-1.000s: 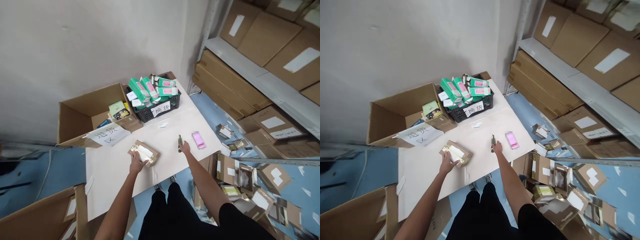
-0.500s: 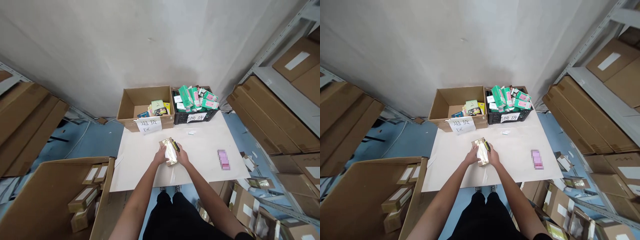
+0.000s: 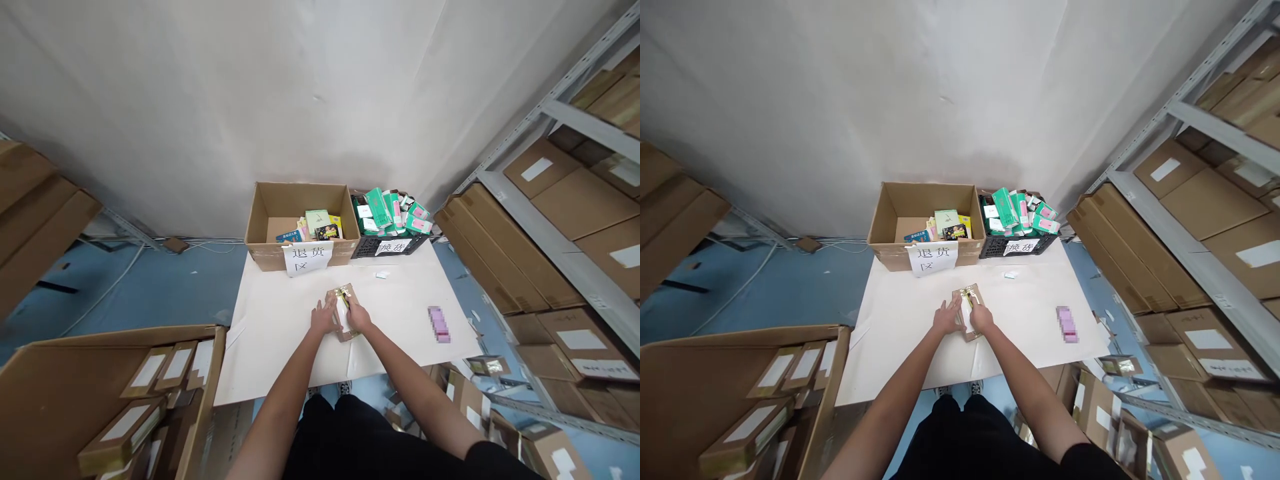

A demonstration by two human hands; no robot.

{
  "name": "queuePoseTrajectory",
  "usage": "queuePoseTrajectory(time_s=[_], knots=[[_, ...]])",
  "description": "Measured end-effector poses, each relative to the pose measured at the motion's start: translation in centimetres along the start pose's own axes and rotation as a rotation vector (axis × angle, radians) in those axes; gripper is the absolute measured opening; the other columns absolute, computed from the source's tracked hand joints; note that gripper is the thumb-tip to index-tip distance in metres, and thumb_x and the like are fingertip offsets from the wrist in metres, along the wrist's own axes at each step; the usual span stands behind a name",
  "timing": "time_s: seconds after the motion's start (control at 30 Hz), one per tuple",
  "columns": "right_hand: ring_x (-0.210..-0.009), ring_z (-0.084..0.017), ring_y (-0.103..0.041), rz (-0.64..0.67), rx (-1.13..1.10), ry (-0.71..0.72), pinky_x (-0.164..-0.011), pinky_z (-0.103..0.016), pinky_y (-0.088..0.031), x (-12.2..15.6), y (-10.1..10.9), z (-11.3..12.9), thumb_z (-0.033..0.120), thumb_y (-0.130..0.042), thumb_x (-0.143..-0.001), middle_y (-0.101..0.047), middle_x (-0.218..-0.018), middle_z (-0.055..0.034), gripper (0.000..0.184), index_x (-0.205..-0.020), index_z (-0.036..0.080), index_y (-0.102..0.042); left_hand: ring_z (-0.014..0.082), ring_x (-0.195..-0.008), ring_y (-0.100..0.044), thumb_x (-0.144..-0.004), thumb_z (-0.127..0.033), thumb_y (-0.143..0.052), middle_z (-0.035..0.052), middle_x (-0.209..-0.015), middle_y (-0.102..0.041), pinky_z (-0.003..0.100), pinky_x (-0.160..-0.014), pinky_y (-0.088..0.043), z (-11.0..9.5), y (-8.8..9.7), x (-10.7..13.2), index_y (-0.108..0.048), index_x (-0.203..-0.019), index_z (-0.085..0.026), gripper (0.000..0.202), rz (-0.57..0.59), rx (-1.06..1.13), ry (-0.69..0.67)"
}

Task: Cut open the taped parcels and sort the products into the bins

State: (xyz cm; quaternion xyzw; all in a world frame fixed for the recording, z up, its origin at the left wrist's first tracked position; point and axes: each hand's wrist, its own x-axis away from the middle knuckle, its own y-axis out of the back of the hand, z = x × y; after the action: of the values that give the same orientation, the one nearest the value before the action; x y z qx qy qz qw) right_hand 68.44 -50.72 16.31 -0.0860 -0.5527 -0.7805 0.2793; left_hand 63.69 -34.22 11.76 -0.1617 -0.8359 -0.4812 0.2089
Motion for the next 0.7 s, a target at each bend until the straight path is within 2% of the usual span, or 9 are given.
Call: queuePoseTrajectory(time_s=[0.13,0.23,0.4,0.5,0.57,0.6,0.7], knots=[[-0.103,-0.030,-0.072,0.039,0.012,-0.088,-0.080,-0.033,-0.049,1.5,-0.3,0.4,0.016,-0.056,-0.091,-0.074,-0.117,-0.0127,0.068,-0.157,0.025,-0.040,0.0509,-0.158,-0.013,-0.067,-0.064,-0.080,-0.0008,-0.178,-0.002,0.061,-0.118,-0.033,0.1,0.1,0.1,-0.013,-0.168,-0.039,0.123,-0.023,-0.020,0.010],[-0.103,-0.032,-0.072,0.063,0.001,-0.117,-0.078,-0.033,-0.049,3.5,-0.6,-0.3,0.023,-0.066,-0.086,-0.074,-0.115,-0.0122,0.065,-0.148,0.026,-0.048,0.0514,-0.158,-0.009,-0.067,-0.066,-0.079,-0.0021,-0.178,-0.004,0.063,-0.119,-0.030,0.2,0.1,0.0,-0.017,-0.167,-0.041,0.121,-0.031,-0.030,0.012],[-0.097,-0.032,-0.072,0.131,0.033,-0.178,-0.074,-0.033,-0.047,9.0,-1.0,-3.2,0.015,-0.063,-0.080,-0.075,-0.108,-0.0126,0.062,-0.141,0.026,-0.055,0.0525,-0.158,-0.003,-0.065,-0.067,-0.079,-0.0002,-0.178,-0.007,0.068,-0.123,-0.018,0.3,-0.1,-0.6,-0.019,-0.167,-0.038,0.122,-0.056,-0.025,-0.004],[-0.093,-0.031,-0.072,0.160,0.003,-0.193,-0.073,-0.031,-0.046,12.0,-0.4,-5.2,0.012,-0.063,-0.077,-0.076,-0.104,-0.0110,0.061,-0.136,0.026,-0.060,0.0532,-0.158,-0.006,-0.063,-0.067,-0.081,0.0011,-0.178,-0.009,0.070,-0.123,-0.011,-0.2,-0.1,-0.9,-0.020,-0.167,-0.038,0.124,-0.065,-0.058,-0.010],[-0.093,-0.029,-0.073,0.094,-0.065,-0.167,-0.075,-0.031,-0.046,13.3,0.0,-6.3,0.014,-0.062,-0.080,-0.076,-0.101,-0.0081,0.059,-0.137,0.027,-0.059,0.0529,-0.157,-0.011,-0.064,-0.068,-0.080,0.0037,-0.178,-0.009,0.068,-0.122,-0.018,-0.6,0.0,-1.0,-0.021,-0.167,-0.036,0.124,-0.063,-0.078,-0.006],[-0.093,-0.028,-0.073,0.022,-0.106,-0.170,-0.077,-0.031,-0.047,13.6,0.0,-6.8,0.017,-0.060,-0.084,-0.076,-0.101,-0.0070,0.059,-0.142,0.028,-0.055,0.0525,-0.156,-0.014,-0.065,-0.069,-0.079,0.0053,-0.178,-0.009,0.066,-0.120,-0.024,-0.9,0.1,-0.9,-0.021,-0.168,-0.034,0.123,-0.062,-0.083,-0.005],[-0.099,-0.029,-0.074,-0.243,-0.205,-0.313,-0.083,-0.033,-0.050,13.2,-0.7,-7.6,0.034,-0.049,-0.100,-0.076,-0.111,-0.0104,0.064,-0.160,0.024,-0.032,0.0503,-0.152,-0.025,-0.071,-0.070,-0.074,0.0109,-0.177,-0.010,0.061,-0.116,-0.033,-2.0,-0.2,-0.2,-0.023,-0.167,-0.031,0.116,-0.083,-0.106,0.004]])
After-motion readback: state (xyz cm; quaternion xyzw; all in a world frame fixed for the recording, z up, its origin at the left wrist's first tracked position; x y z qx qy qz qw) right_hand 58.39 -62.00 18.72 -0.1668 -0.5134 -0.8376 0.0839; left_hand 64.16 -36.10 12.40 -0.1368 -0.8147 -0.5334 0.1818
